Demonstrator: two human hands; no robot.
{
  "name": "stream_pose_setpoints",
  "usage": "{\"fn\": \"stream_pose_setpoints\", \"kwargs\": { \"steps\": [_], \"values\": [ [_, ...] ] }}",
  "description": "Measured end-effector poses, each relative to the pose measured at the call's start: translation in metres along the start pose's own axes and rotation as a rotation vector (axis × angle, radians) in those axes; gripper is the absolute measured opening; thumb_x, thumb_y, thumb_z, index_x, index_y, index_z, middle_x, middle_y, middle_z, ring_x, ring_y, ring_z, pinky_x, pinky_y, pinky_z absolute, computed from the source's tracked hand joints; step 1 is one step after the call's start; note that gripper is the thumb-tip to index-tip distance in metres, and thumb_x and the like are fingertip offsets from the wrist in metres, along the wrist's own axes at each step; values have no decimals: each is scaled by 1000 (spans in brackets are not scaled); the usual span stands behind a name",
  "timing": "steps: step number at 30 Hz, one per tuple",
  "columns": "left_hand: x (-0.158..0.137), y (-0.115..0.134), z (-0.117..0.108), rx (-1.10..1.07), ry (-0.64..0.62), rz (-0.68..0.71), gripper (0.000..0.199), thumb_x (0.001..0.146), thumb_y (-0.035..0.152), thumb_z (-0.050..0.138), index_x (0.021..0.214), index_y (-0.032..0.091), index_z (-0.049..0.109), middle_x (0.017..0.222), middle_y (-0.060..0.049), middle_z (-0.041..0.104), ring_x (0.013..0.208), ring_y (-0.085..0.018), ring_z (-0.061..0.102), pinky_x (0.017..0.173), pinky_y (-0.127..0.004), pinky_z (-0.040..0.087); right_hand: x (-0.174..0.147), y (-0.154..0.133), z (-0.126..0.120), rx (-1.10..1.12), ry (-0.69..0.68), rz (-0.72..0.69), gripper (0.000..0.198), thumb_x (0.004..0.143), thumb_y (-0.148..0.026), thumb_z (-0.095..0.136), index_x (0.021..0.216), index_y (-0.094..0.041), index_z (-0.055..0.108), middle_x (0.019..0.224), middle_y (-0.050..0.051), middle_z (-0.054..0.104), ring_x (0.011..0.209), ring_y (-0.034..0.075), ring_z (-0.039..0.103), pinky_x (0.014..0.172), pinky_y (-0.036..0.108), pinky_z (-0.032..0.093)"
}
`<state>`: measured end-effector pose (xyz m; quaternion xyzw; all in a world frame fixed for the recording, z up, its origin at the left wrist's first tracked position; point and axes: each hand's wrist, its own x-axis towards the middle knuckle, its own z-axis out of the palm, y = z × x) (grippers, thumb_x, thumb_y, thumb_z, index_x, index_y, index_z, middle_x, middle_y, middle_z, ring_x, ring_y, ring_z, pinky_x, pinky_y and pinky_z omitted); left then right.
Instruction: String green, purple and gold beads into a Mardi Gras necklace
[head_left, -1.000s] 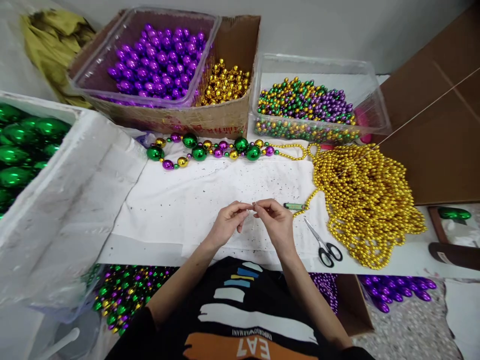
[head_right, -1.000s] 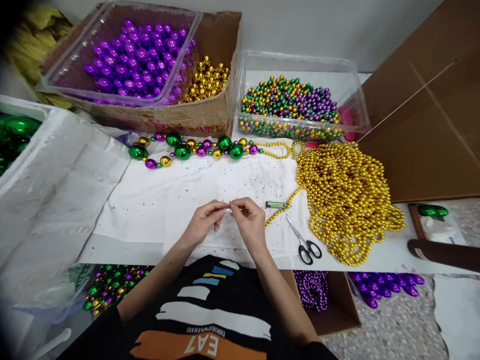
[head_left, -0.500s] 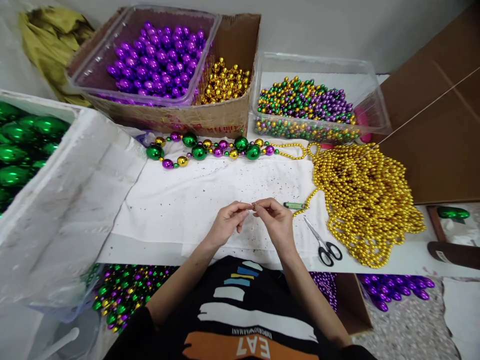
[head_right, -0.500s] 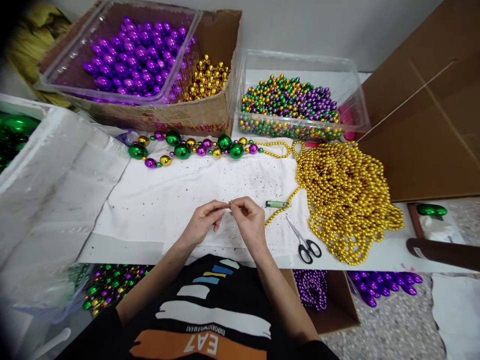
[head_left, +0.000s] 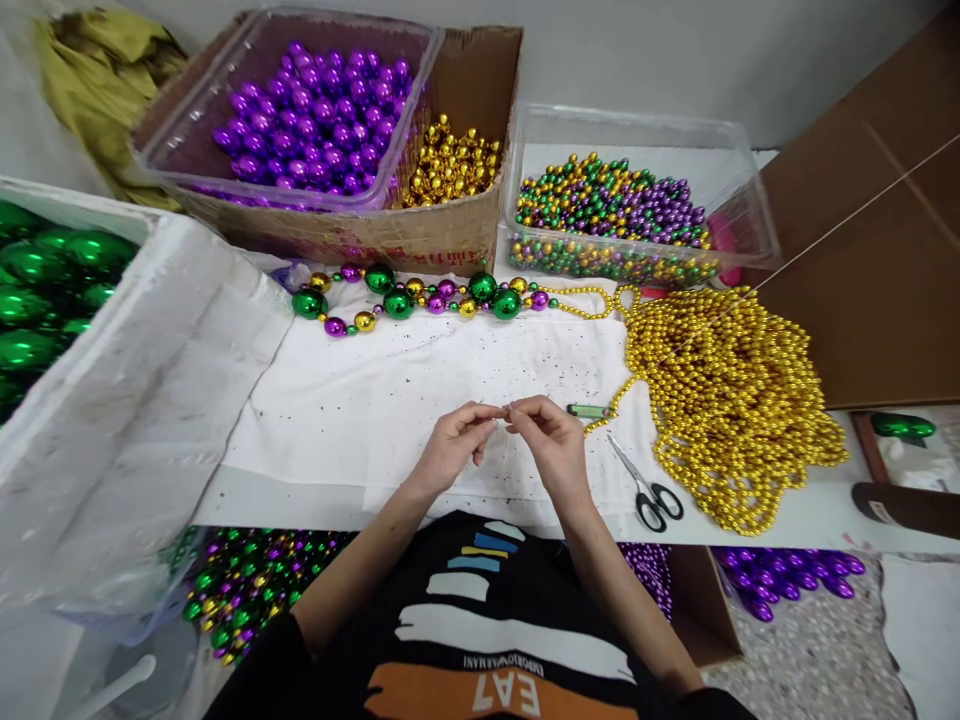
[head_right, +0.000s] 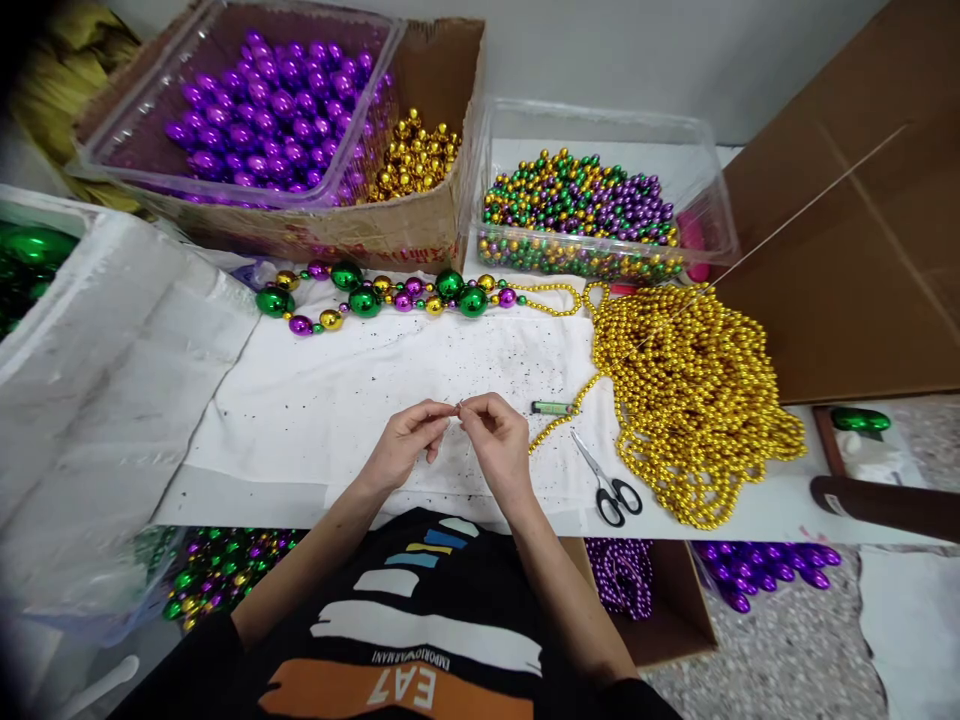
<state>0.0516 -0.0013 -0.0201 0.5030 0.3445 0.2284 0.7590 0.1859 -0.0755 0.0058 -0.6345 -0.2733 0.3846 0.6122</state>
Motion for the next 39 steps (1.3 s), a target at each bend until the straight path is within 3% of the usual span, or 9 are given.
{"fn": "stream_pose_setpoints", "kwargs": {
  "steps": [39],
  "values": [
    [-5,4,3,-130,-3,-72,29,82,36,71,101,15,72,61,2,54,53,-8,46,45,-19,40,-2,-6,3,71,1,76,12,81,-31,69,75,-21,70,76,2,70,75,17,63,70,30,52]
  ]
}}
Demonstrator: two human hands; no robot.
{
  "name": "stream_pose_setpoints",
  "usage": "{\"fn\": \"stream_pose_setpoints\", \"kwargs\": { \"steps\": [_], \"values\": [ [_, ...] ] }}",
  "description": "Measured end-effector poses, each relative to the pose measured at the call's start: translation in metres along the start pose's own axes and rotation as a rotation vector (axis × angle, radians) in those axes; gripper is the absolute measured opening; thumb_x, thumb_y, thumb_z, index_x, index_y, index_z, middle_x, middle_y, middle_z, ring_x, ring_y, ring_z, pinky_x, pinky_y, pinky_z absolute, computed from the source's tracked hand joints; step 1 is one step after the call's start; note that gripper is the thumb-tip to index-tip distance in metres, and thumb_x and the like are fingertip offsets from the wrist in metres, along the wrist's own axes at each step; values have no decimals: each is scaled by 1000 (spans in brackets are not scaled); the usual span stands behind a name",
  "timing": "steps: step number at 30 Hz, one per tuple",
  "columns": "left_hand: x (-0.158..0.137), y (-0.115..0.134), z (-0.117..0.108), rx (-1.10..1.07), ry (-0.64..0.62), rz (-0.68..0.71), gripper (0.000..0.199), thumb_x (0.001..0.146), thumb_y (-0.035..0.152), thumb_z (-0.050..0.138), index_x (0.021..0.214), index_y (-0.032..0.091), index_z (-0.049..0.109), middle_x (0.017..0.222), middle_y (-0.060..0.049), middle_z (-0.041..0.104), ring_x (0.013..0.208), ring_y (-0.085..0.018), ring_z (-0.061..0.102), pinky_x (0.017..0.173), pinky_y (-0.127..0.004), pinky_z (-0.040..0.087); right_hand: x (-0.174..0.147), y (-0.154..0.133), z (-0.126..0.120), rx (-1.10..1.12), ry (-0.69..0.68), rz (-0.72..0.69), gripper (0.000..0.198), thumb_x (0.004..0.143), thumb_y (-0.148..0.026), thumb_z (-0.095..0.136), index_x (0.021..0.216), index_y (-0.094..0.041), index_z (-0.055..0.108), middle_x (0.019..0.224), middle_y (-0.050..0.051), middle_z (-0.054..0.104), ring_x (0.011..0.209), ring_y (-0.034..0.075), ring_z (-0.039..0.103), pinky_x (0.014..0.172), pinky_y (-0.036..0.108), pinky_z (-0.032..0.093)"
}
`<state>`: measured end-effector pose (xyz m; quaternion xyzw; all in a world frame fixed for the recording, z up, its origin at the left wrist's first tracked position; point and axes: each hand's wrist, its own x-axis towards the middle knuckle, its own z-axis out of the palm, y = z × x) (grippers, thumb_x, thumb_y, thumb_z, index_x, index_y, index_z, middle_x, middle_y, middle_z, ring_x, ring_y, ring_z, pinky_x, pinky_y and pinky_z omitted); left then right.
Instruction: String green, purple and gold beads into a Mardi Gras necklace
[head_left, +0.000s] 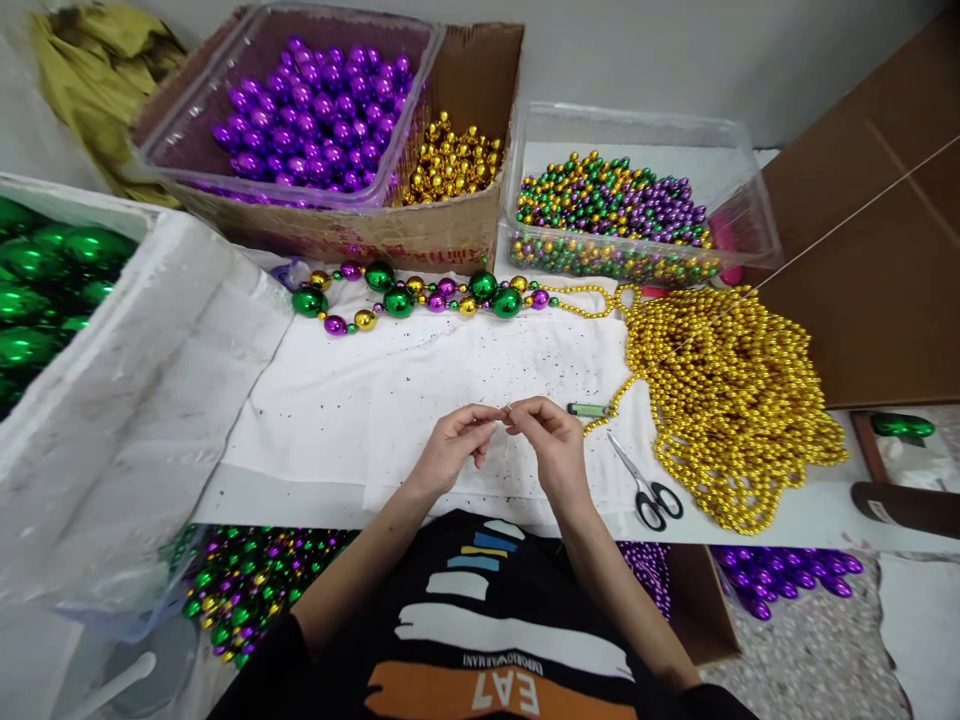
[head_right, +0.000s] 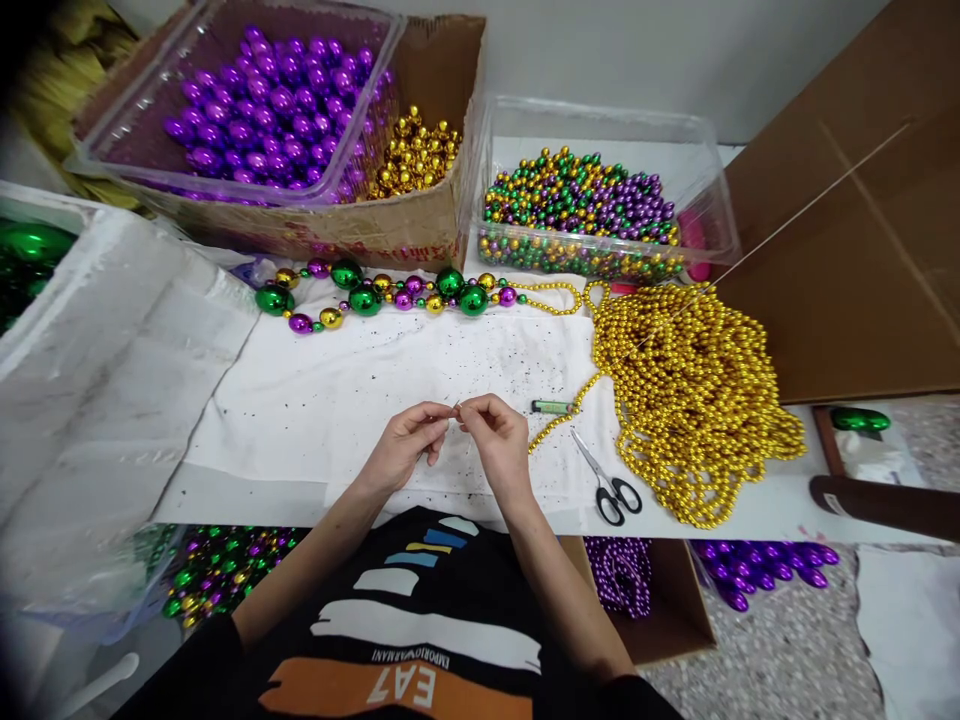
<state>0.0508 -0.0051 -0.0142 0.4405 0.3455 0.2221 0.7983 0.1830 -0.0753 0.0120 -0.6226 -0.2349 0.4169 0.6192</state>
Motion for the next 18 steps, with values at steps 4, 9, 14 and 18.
{"fn": "stream_pose_setpoints", "kwargs": {
  "steps": [4,9,14,18],
  "values": [
    [0,0,1,-12,10,-2,28,80,35,72,99,15,72,60,3,53,53,-8,46,45,-19,39,0,1,1,0,4,-7,12,81,-31,69,74,-21,70,76,2,69,74,17,62,70,31,53],
    [0,-3,-1,2,-4,12,27,82,35,71,100,15,72,59,3,52,52,-8,46,45,-19,39,0,-1,1,6,8,0,12,80,-30,70,73,-21,70,74,2,69,73,17,62,70,31,53],
    [0,-4,-2,41,-12,33,26,84,34,69,101,15,72,58,4,52,50,-7,46,46,-20,40,-1,-2,2,-1,13,2,11,80,-29,70,73,-21,70,73,1,69,72,16,61,69,30,52],
    [-1,-1,-2,106,-17,68,27,84,37,68,100,15,71,60,4,53,47,-7,47,46,-21,41,0,-1,1,-3,13,7,11,79,-30,71,72,-21,70,72,1,69,71,16,61,68,30,52]
  ]
}}
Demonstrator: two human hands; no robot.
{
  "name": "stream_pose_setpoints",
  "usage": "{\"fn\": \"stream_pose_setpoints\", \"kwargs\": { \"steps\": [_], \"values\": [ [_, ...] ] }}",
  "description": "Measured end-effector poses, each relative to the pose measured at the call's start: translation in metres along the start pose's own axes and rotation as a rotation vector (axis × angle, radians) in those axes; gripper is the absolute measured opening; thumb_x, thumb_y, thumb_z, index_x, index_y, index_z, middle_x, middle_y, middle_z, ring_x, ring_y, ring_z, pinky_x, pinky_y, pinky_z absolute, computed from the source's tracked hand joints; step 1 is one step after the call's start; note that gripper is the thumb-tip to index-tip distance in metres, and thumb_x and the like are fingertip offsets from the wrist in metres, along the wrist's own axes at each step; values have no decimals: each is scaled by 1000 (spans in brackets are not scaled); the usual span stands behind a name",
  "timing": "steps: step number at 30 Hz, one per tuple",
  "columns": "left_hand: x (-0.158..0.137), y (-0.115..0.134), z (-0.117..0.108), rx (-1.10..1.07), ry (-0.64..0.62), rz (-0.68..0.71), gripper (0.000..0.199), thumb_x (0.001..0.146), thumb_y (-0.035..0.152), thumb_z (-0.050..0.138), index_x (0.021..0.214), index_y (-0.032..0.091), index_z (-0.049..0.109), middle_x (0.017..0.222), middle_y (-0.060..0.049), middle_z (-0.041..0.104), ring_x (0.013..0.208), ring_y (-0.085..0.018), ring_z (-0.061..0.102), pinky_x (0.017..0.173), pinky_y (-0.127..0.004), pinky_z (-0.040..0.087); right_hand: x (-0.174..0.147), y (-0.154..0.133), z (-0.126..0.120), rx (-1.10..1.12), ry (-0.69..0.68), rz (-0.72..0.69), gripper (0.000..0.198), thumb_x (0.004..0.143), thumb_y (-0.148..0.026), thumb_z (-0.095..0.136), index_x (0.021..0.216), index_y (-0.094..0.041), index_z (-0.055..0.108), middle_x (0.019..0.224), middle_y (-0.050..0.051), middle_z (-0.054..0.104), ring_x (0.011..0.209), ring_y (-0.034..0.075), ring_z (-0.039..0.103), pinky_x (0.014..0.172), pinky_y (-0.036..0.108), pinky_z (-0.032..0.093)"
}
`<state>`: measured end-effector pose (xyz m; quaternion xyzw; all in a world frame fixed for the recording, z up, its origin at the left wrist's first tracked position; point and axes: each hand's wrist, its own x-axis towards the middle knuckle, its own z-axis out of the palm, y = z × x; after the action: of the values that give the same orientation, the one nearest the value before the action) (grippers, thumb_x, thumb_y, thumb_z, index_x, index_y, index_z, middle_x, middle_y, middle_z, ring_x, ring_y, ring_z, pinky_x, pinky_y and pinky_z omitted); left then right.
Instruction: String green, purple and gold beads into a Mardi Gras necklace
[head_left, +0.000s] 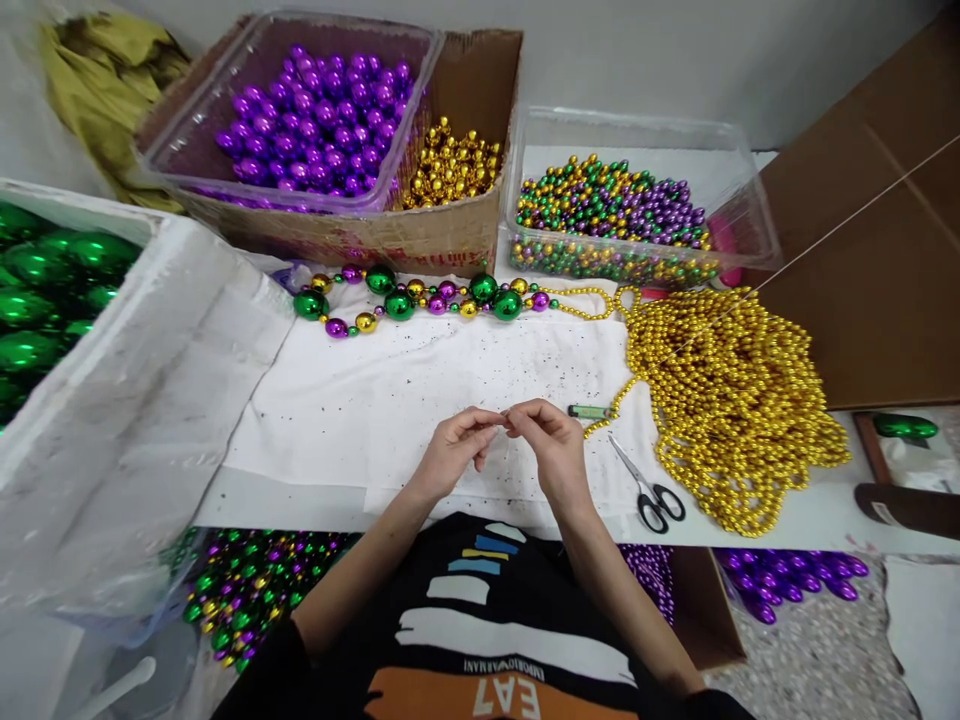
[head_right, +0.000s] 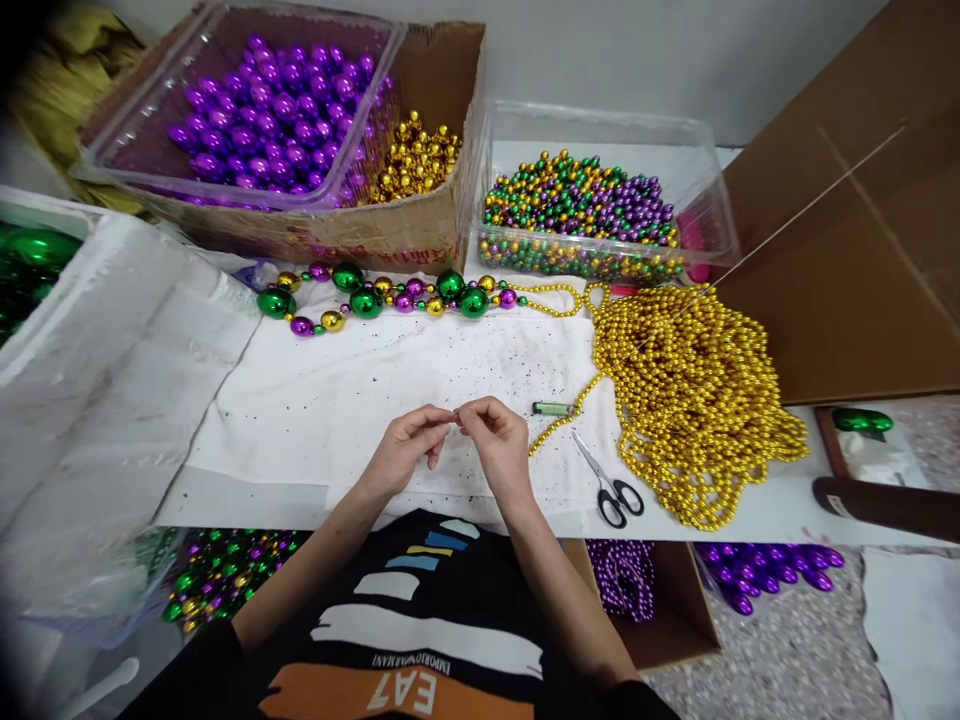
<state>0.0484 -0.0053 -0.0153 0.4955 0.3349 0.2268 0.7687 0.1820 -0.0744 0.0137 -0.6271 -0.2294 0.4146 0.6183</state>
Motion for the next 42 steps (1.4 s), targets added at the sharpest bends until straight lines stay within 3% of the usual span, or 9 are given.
{"fn": "stream_pose_setpoints", "kwargs": {
  "steps": [9,27,34,38,42],
  "values": [
    [-1,4,0,46,15,51,26,83,38,69,98,16,71,69,2,59,47,-6,49,46,-21,42,0,7,-2,-15,-12,-8,13,79,-34,74,79,-22,74,76,2,70,70,16,61,68,31,52],
    [-3,-1,-1,-3,9,9,24,85,34,68,100,15,71,57,5,53,47,-7,47,47,-21,40,-3,8,-4,30,-16,4,11,76,-32,77,79,-21,74,78,2,70,74,17,61,71,32,51],
    [-3,0,1,-68,-1,-41,25,84,33,69,101,15,73,56,4,51,49,-7,46,46,-20,40,-3,9,-5,-23,17,-40,9,78,-30,75,77,-22,72,73,-1,63,63,12,53,60,27,44],
    [-5,8,2,-179,19,-110,25,80,32,74,99,16,73,59,4,49,52,-7,44,44,-18,38,-11,-11,-10,-90,21,-125,5,81,-25,73,76,-24,72,73,-1,57,64,12,51,58,26,40],
    [-8,19,2,-259,9,-165,25,78,32,77,96,16,73,64,3,48,52,-5,43,41,-16,32,-43,-70,-22,-157,-165,-271,10,85,-21,70,78,-27,74,79,1,61,77,16,58,63,28,46]
  ]
}}
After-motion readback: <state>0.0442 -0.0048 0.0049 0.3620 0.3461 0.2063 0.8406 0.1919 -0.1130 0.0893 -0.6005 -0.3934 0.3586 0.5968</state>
